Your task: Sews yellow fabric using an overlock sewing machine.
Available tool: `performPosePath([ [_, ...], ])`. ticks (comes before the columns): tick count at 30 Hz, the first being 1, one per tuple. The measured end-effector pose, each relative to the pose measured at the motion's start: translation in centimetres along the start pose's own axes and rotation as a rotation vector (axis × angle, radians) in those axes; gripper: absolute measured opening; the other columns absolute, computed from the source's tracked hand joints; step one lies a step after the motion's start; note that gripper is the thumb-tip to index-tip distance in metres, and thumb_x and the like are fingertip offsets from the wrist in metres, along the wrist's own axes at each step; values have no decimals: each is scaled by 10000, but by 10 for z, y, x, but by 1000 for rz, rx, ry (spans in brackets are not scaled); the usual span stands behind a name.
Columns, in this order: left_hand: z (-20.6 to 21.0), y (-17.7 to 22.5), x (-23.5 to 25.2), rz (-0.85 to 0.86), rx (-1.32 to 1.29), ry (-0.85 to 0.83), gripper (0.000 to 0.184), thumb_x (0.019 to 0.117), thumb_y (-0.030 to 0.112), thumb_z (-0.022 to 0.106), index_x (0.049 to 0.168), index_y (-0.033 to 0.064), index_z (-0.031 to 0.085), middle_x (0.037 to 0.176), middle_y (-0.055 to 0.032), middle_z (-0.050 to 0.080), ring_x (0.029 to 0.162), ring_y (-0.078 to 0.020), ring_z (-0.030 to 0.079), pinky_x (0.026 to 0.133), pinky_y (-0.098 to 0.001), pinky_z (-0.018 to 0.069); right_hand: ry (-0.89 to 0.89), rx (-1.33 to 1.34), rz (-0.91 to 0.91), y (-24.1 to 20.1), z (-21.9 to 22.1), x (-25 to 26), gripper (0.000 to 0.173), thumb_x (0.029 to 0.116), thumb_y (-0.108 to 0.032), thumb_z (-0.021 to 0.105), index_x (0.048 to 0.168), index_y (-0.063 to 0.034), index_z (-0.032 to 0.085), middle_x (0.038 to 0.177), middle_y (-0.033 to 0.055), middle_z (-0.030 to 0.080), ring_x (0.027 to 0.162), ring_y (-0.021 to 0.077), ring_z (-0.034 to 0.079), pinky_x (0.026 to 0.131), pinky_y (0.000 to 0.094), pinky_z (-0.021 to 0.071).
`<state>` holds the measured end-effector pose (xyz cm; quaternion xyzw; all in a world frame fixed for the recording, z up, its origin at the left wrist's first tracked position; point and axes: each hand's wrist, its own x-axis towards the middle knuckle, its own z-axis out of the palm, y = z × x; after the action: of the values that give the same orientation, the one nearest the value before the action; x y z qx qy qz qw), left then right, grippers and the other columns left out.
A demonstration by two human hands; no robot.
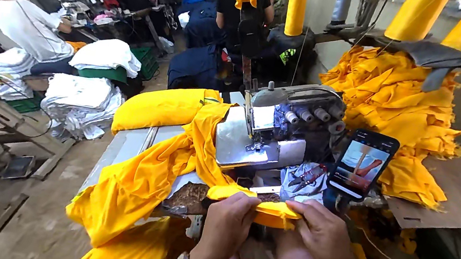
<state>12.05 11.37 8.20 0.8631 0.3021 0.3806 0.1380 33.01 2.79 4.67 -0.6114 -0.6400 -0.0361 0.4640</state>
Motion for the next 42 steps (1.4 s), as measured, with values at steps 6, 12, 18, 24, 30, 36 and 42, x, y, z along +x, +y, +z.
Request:
performPosePath([
  [6,0,-23,-31,-155,-88,-51,150,863,41,675,960,100,773,950,-7,748,854,-81,711,784,-271,608,-105,168,19,0,24,-11,237,998,-351,634,982,-192,808,929,-24,726,857,38,687,758,225,593],
  [12,-6,-47,-81,-495,-314,-134,197,1001,214,618,1025,73,754,928,-13,721,744,-55,664,692,-234,578,-467,345,118,-1,48,-21,250,969,-330,682,977,-105,793,901,31,736,867,107,694,816,281,580],
  [18,-52,-47,-30,-585,-91,-211,224,970,322,655,983,128,767,1009,-14,695,864,-127,671,794,-362,583,-628,391,421,-30,46,36,266,979,-320,683,1144,-122,751,900,-7,741,732,78,697,711,291,614],
  [24,-38,-91,18,-659,90,-476,229,970,299,678,1001,86,756,1055,-99,721,978,-275,691,867,-543,553,-693,86,677,-31,87,70,389,932,-313,769,1237,-88,680,906,77,737,750,219,719,754,455,612],
  [30,-36,-95,10,-474,44,-401,174,949,232,709,913,63,720,934,-72,683,843,-219,672,773,-452,570,-498,-2,536,-24,95,51,263,902,-355,797,962,-103,757,797,56,730,748,225,711,757,517,584],
  [36,-42,-77,-10,-229,67,-144,156,987,186,638,1072,120,751,975,-24,700,831,-150,689,738,-391,605,-152,123,179,-22,86,27,150,854,-297,782,845,-154,735,896,-44,705,829,92,687,734,343,609],
  [42,-35,-55,-14,-159,-319,174,135,986,119,594,1018,88,722,1066,-29,690,1063,-142,654,931,-316,567,-136,389,145,-43,59,29,203,947,-186,705,1089,-47,748,947,46,746,857,86,711,806,254,608],
])
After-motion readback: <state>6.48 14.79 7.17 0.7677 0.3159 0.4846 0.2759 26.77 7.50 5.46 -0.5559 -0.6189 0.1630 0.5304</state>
